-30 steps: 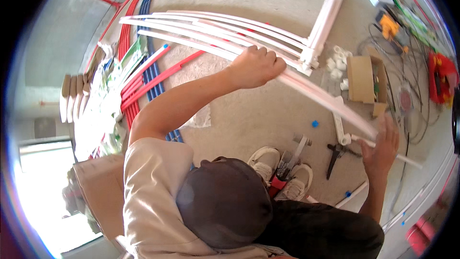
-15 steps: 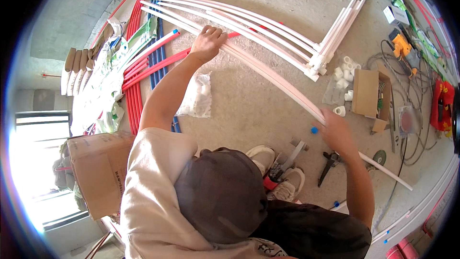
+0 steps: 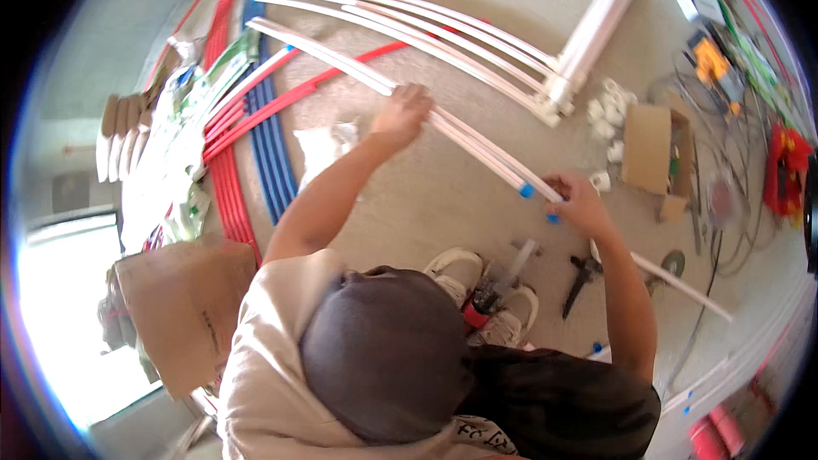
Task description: The person measures and cuts white PVC pipes using a tape measure and a pipe cutter. They then retrieve white plastic fittings from a cardboard box and connect the cut pipes to the fittings to assemble a structure.
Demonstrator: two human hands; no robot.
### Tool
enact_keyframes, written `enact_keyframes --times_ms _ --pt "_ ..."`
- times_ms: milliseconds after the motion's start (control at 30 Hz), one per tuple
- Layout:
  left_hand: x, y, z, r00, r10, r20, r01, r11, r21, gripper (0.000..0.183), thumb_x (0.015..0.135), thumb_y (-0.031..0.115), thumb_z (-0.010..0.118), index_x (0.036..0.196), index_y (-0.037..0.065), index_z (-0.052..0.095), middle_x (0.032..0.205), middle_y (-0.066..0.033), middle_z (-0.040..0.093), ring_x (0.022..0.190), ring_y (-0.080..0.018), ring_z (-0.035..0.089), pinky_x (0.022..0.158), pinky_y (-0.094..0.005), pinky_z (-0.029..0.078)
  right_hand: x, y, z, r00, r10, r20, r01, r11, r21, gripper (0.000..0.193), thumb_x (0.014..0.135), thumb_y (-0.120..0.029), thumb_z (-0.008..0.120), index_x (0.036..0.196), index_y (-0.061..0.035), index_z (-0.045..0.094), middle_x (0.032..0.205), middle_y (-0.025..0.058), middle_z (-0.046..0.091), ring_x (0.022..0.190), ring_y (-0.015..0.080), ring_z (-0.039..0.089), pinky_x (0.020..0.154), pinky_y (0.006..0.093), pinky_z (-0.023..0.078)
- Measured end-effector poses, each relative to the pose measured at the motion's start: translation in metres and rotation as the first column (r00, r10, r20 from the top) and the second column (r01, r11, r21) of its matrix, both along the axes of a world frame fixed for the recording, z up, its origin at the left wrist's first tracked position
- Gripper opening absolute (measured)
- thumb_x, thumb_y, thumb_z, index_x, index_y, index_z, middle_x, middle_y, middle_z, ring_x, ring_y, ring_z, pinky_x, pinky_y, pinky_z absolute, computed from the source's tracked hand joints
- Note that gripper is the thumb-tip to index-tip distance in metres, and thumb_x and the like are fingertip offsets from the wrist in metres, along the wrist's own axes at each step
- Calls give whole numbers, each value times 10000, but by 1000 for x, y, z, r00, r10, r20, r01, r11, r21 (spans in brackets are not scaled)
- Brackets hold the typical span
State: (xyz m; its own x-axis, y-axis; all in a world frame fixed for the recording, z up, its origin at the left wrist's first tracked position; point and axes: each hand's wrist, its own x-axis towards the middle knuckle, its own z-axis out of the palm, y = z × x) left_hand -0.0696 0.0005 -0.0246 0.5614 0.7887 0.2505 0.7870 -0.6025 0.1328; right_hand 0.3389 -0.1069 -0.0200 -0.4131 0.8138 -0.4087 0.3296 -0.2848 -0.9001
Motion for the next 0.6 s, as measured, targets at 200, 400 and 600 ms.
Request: enact_keyframes --times_ms 200,400,600 --pt "-28 -9 -13 985 67 -156 -86 989 -118 176 719 -13 657 883 50 646 1064 -133 592 1103 -341 544 975 -470 445 16 -11 11 725 -570 -387 448 816 -365 396 1045 -217 581 1257 118 573 1101 196 672 976 249 710 817 332 602" --pt "34 -27 20 998 65 16 -65 997 -40 355 698 -28 623 1044 42 663 1133 -124 611 1155 -325 545 1014 -475 431 18 -13 63 570 -649 -504 376 751 -542 502 1103 -307 444 1317 135 544 1181 208 654 982 266 716 831 321 612" --pt "148 -67 100 950 -204 236 218 975 -38 503 717 9 627 1218 53 635 1148 -176 605 1150 -363 573 1027 -511 431 -5 -19 119 858 -379 -347 241 893 -379 479 1074 -337 498 1312 68 591 1147 206 685 956 258 713 784 321 583"
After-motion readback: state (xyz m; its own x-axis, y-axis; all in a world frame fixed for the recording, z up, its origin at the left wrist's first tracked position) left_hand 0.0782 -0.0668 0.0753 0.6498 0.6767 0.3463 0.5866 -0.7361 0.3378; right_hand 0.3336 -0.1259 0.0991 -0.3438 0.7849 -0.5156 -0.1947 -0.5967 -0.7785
